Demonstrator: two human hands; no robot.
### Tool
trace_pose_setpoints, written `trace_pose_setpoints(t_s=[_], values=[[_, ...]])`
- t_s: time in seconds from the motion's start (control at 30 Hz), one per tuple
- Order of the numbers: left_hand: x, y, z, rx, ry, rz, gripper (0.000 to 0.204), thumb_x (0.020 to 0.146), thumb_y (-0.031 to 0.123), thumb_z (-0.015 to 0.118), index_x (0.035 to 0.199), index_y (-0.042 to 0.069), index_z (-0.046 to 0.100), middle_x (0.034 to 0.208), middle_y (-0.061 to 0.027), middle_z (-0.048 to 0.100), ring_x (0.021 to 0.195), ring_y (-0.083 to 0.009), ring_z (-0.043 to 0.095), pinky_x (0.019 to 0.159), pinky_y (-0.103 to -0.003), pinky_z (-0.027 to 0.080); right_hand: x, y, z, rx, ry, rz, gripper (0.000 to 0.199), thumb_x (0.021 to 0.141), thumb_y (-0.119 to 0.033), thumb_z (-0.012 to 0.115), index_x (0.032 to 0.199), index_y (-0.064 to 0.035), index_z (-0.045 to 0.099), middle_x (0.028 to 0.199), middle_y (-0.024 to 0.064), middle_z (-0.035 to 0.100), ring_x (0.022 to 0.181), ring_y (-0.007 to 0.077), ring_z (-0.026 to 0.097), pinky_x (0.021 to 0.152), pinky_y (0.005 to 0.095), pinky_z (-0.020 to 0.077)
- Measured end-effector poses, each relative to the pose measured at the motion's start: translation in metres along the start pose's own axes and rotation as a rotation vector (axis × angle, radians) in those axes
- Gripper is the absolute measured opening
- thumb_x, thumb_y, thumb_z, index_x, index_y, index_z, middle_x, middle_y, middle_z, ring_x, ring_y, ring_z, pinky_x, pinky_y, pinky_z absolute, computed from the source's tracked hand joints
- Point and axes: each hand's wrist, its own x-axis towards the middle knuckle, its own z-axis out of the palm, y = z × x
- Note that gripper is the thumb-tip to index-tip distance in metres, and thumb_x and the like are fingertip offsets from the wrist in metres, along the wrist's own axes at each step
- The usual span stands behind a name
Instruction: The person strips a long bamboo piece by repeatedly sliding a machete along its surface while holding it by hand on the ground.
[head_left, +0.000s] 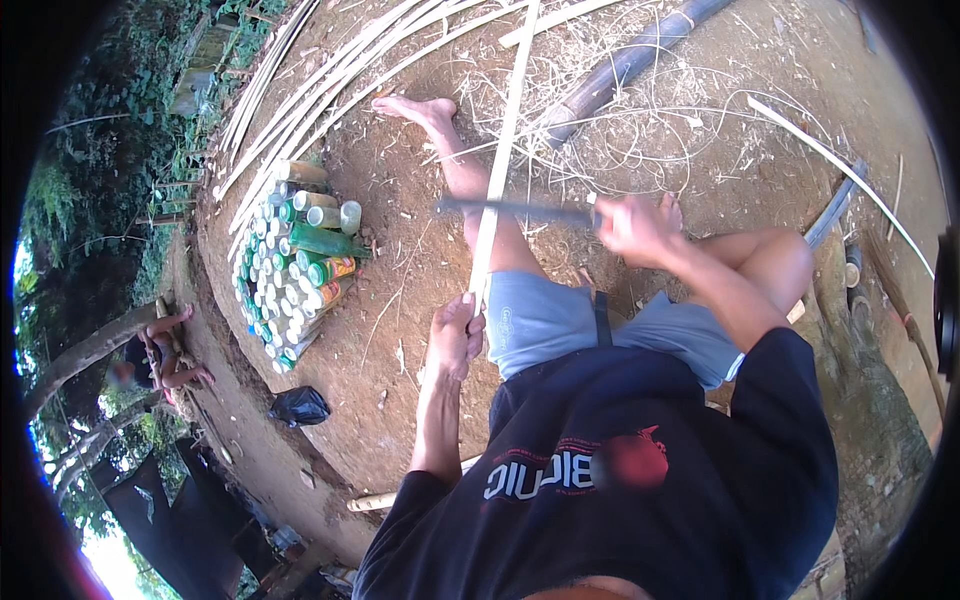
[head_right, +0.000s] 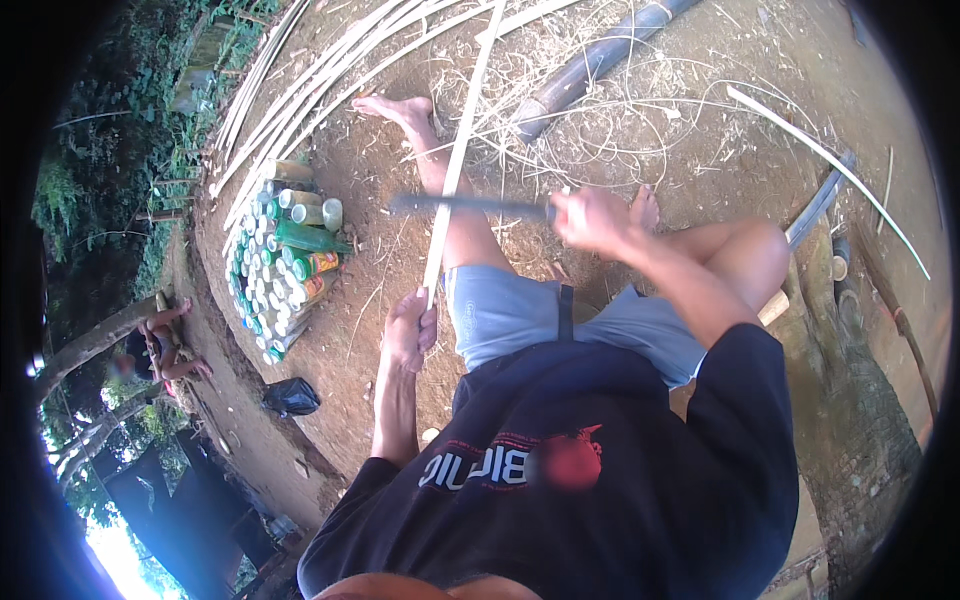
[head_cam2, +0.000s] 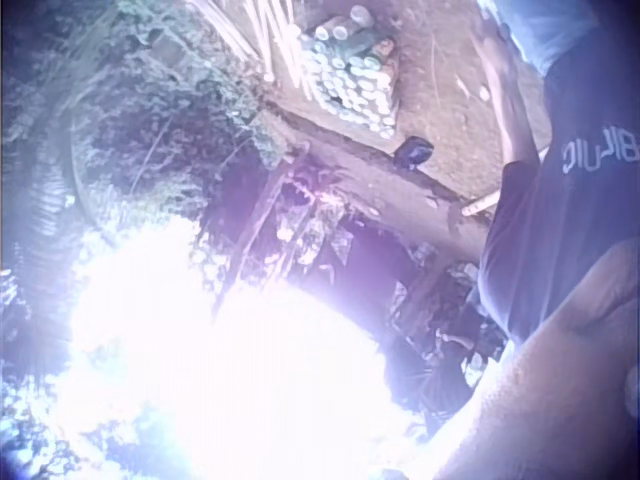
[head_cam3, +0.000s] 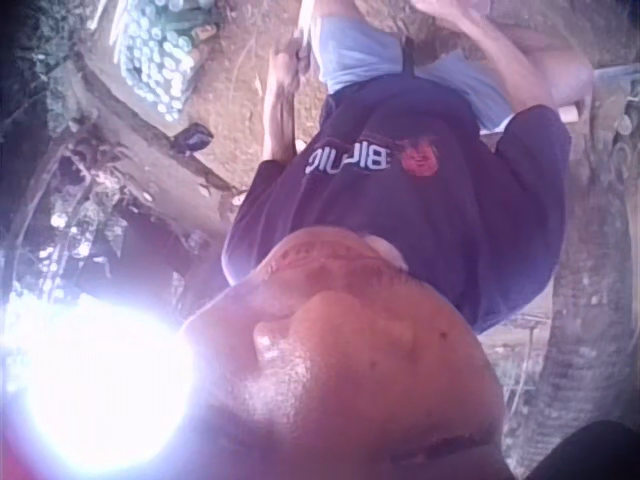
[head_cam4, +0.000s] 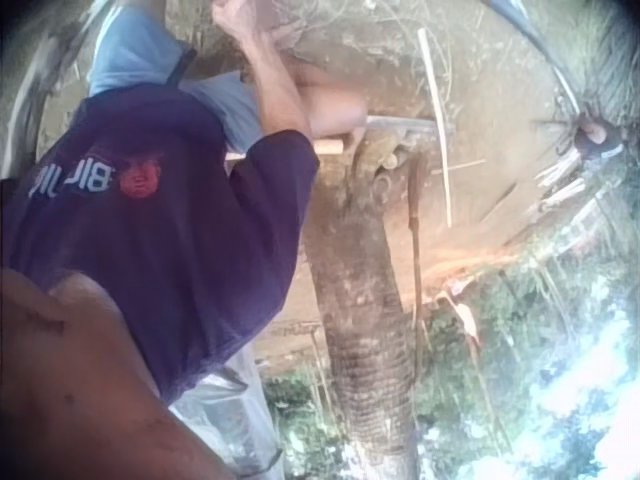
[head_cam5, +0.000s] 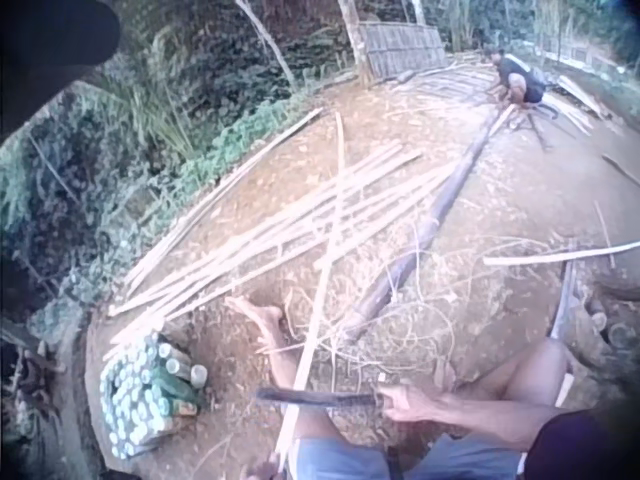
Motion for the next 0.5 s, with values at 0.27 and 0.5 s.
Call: trace_pose_setpoints(t_s=[0.27, 0.5], values=[[-0.007, 0.003, -0.004, -0.046, -0.026, -0.060, 0.023, 0.101, 0.029, 0.052, 0.092, 0.008, 0.055, 0.060, 0.0042, 0.042, 0.040, -0.0052, 0.034, 0.034, -0.021, 0.027, -0.007, -0.015, -0.025, 0.013, 0.005, 0.275, 0.013, 0.076, -0.018, 0.068, 0.088, -0.0131, 0.067, 0.056, 0.0088, 0.063, 0.053, 0.0246, 0.064, 0.084, 0.0586, 0.0481], [-0.015, 0.005, -0.007, -0.092, -0.051, -0.053, 0.023, 0.101, 0.029, 0.052, 0.090, 0.009, 0.055, 0.060, 0.0047, 0.041, 0.040, -0.0045, 0.033, 0.034, -0.020, 0.026, 0.027, 0.013, -0.041, 0.170, 0.172, 0.342, 0.011, 0.082, -0.013, 0.058, 0.087, -0.0052, 0.064, 0.071, 0.0143, 0.067, 0.051, 0.0241, 0.061, 0.048, 0.0395, 0.0477]])
